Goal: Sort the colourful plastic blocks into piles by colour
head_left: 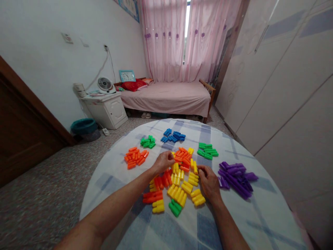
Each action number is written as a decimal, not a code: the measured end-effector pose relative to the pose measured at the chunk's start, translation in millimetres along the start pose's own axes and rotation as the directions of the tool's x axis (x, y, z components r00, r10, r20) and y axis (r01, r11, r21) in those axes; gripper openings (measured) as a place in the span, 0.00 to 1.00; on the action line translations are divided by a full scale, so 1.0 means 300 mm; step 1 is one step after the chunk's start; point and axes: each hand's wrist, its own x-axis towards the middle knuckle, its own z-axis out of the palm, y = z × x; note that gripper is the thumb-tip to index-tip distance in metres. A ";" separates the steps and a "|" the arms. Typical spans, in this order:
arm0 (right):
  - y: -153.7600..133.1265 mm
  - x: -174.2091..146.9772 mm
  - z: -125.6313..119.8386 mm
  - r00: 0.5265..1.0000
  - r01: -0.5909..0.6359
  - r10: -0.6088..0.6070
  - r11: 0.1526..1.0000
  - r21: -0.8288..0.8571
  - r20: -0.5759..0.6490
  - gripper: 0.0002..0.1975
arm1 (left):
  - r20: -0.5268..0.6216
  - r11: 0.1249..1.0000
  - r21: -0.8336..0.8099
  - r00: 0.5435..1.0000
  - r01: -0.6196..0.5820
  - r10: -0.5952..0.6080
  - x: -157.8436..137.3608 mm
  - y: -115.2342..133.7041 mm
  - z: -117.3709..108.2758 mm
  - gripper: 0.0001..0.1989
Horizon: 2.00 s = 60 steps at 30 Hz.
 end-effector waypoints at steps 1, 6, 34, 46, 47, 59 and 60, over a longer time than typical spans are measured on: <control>0.001 0.000 0.000 1.000 -0.005 0.005 1.000 0.002 -0.004 0.16 | -0.007 1.000 -0.008 1.000 0.003 -0.003 -0.001 -0.005 0.002 0.05; 0.000 0.000 0.000 1.000 -0.014 0.014 1.000 -0.014 -0.006 0.16 | 0.061 0.998 -0.062 0.998 -0.019 0.023 0.008 -0.009 0.014 0.19; -0.004 -0.003 -0.005 0.999 -0.032 0.032 0.999 -0.022 0.002 0.16 | -0.362 0.680 0.675 0.932 0.287 -0.034 -0.147 -0.213 -0.434 0.21; -0.004 -0.002 -0.001 1.000 -0.018 0.019 1.000 0.001 -0.012 0.16 | -0.352 0.855 0.518 0.907 -0.018 0.232 -0.115 -0.210 -0.356 0.19; -0.003 -0.001 0.000 1.000 -0.020 0.020 1.000 0.003 -0.015 0.16 | -0.295 0.871 0.479 0.915 -0.108 0.275 -0.103 -0.179 -0.327 0.17; 0.017 0.004 -0.004 1.000 0.011 -0.011 1.000 0.004 0.004 0.16 | 0.292 0.772 0.528 0.929 -0.353 0.226 0.126 0.113 0.016 0.19; 0.018 0.004 -0.004 1.000 0.014 -0.014 1.000 0.007 0.005 0.16 | 0.298 0.773 0.533 0.931 -0.345 0.210 0.137 0.115 0.023 0.19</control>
